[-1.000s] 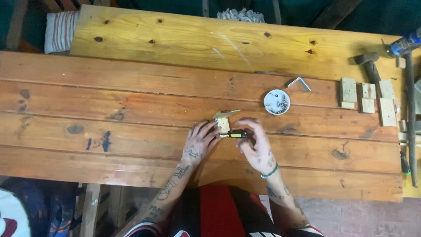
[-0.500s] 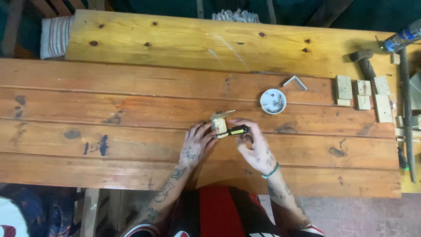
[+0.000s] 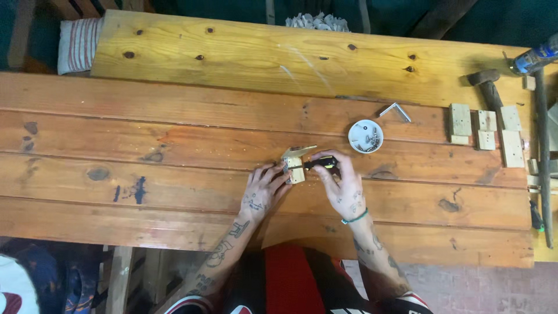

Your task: The person uses a screwdriver to fasten metal brackets onto small wooden blocks on a workbench. They repeatedly pick up blocks, align brackets, and tighten screws, then place the assembled pieces aside.

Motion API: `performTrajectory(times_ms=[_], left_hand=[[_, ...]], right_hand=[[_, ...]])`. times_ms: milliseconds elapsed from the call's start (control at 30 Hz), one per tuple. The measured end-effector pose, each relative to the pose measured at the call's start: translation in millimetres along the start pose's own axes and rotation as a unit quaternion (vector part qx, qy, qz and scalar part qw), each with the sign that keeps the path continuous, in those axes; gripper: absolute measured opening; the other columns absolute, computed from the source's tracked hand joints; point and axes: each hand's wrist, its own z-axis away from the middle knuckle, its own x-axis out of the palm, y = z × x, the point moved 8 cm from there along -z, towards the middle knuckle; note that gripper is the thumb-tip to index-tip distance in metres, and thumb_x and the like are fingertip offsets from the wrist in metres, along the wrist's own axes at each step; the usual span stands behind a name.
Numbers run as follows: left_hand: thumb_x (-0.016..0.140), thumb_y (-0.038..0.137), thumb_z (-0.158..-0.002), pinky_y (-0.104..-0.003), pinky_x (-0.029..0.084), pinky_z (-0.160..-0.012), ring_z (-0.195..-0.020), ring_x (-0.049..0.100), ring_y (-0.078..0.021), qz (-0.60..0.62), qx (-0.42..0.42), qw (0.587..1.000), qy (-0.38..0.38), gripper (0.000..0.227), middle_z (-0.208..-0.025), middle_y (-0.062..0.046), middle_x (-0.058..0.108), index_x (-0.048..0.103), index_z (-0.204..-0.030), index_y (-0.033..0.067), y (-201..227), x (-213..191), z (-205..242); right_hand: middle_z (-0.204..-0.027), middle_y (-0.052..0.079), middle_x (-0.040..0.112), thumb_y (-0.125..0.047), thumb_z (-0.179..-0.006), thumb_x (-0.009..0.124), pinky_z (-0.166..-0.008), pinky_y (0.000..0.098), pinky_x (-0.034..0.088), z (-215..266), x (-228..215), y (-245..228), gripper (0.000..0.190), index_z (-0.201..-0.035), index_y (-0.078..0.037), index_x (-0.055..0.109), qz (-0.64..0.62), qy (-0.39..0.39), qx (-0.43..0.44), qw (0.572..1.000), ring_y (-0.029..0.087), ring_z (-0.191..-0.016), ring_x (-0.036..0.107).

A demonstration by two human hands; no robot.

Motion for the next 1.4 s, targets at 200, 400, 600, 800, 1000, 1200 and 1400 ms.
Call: performTrajectory(times_ms=[200, 400, 600, 800, 1000, 1200, 1400], left_hand=[[0.073, 0.044, -0.092, -0.039, 0.048, -0.094, -0.120, 0.060, -0.0235, 0.008, -0.011, 1.000, -0.023, 0.025, -0.116, 0.003, 0.068, 0.077, -0.111, 0.0290, -1, 1, -1], [0.073, 0.042, -0.092, -0.041, 0.050, -0.092, -0.118, 0.061, -0.0255, 0.019, -0.011, 0.999, -0.024, 0.026, -0.115, 0.003, 0.068, 0.076, -0.115, 0.0296, -1, 3, 1], [0.073, 0.043, -0.093, -0.038, 0.049, -0.090, -0.118, 0.060, -0.0230, 0.003, -0.011, 1.000, -0.018, 0.023, -0.113, 0.005, 0.068, 0.077, -0.111, 0.0293, 0, 2, -1], [0.072, 0.045, -0.092, -0.040, 0.050, -0.089, -0.117, 0.061, -0.0242, -0.009, -0.005, 1.000, -0.011, 0.023, -0.110, 0.003, 0.068, 0.077, -0.110, 0.0303, -2, 7, 3], [0.070, 0.048, -0.094, -0.040, 0.048, -0.095, -0.120, 0.059, -0.0237, -0.001, -0.009, 1.000, -0.030, 0.027, -0.113, 0.003, 0.067, 0.077, -0.113, 0.0306, -3, 11, 6], [0.068, 0.048, -0.095, -0.043, 0.050, -0.091, -0.120, 0.059, -0.0264, 0.006, 0.001, 1.000, -0.022, 0.032, -0.115, 0.002, 0.066, 0.073, -0.121, 0.0298, 2, 4, 2], [0.071, 0.046, -0.092, -0.041, 0.049, -0.091, -0.121, 0.059, -0.0259, 0.001, 0.003, 1.000, -0.011, 0.028, -0.114, 0.004, 0.066, 0.074, -0.115, 0.0292, -1, 5, 6]], right_hand=[[-0.106, 0.015, 0.077, -0.005, -0.097, 0.067, -0.078, 0.0427, 0.063, -3, 3, 16, 0.026, -0.120, 0.000, 0.058, -0.009, 0.019, 0.029, 0.999, 0.033, -0.097, 0.075], [-0.106, 0.014, 0.078, -0.009, -0.099, 0.066, -0.073, 0.0431, 0.063, -3, 3, 29, 0.026, -0.122, -0.002, 0.056, -0.005, 0.002, 0.083, 0.997, 0.031, -0.085, 0.075], [-0.107, 0.016, 0.066, -0.015, -0.098, 0.068, -0.061, 0.0440, 0.063, -9, 2, 12, 0.022, -0.115, -0.005, 0.059, 0.084, 0.018, 0.015, 0.996, 0.037, -0.081, 0.072], [-0.080, 0.019, 0.071, -0.041, -0.100, 0.066, -0.065, 0.0552, 0.060, 5, 10, 46, 0.027, -0.107, -0.016, 0.059, 0.201, -0.007, 0.126, 0.971, 0.045, -0.074, 0.073], [-0.085, 0.025, 0.074, -0.036, -0.104, 0.060, -0.069, 0.0564, 0.063, 12, 13, 81, 0.024, -0.113, -0.015, 0.056, 0.199, -0.089, 0.183, 0.959, 0.046, -0.079, 0.075], [-0.118, 0.020, 0.061, 0.009, -0.088, 0.061, -0.046, 0.0308, 0.059, 7, 36, 52, 0.043, -0.124, -0.013, 0.056, 0.338, -0.328, -0.058, 0.880, 0.024, -0.065, 0.071], [-0.115, 0.011, 0.051, -0.020, -0.096, 0.062, -0.049, 0.0418, 0.066, -10, 44, 10, 0.036, -0.130, -0.012, 0.051, 0.141, -0.265, -0.051, 0.953, 0.032, -0.070, 0.074]])
